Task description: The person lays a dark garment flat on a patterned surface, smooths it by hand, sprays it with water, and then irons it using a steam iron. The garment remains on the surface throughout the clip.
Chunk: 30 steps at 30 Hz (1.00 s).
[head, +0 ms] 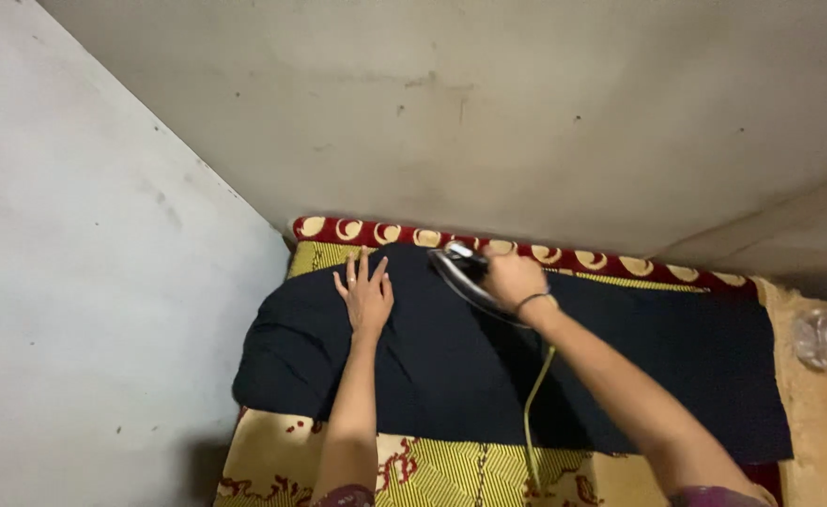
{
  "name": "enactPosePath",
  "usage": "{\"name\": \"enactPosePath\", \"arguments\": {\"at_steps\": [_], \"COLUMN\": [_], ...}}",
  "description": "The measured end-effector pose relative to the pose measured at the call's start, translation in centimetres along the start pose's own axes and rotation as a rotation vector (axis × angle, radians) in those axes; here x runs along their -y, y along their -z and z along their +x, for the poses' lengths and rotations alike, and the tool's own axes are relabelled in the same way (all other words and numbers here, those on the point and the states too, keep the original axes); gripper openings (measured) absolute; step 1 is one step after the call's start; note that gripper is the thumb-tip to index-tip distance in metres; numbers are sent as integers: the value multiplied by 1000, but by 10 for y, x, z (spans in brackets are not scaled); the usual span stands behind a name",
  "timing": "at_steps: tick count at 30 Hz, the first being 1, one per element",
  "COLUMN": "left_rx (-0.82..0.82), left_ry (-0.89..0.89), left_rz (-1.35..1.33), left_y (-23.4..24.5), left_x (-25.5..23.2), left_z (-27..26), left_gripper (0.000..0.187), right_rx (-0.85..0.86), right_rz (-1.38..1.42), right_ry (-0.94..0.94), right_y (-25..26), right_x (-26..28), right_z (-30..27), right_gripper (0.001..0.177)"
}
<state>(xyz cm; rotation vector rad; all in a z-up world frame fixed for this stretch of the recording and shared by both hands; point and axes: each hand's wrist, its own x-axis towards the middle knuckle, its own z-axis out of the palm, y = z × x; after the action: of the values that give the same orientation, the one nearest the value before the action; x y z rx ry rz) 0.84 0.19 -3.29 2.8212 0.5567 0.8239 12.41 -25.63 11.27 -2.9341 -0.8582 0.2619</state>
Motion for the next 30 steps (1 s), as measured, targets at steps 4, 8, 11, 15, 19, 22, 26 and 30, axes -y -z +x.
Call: {"name": "enactPosePath", "arguments": {"at_steps": [4,8,11,15,19,22,26,30], "left_rx": [25,31,46,76,144,203,158,163], "left_ry": [-3,2,5,20,22,46,18,25], "left_rz": [12,56,45,24,18,-19,-9,-17], "left_y": [1,-5,-7,3,21,31,23,18], "left_x": [0,3,5,-1,-10,-17,-13,-12], "left_z": [0,-2,-3,-2,2,6,3,4], "left_gripper": [34,34,36,36,39,40,41,38], "right_rx": [37,114,50,5,-44,-63,-68,-69], "right_rz": [-42,-50,-85,-117,-98,-26,-62,-271], "right_ry": [-93,-213,-278,-329,-431,-458,-312,-48], "right_y": [6,29,1,-52,-50,-37,-64,-74], "right_x": [-53,-87,-139,-224,-256,-256,-291,-282], "right_z": [-29,-69,-87,-112,-147,-159,-157,-146], "right_gripper": [36,48,54,55,44,28,52,47]}}
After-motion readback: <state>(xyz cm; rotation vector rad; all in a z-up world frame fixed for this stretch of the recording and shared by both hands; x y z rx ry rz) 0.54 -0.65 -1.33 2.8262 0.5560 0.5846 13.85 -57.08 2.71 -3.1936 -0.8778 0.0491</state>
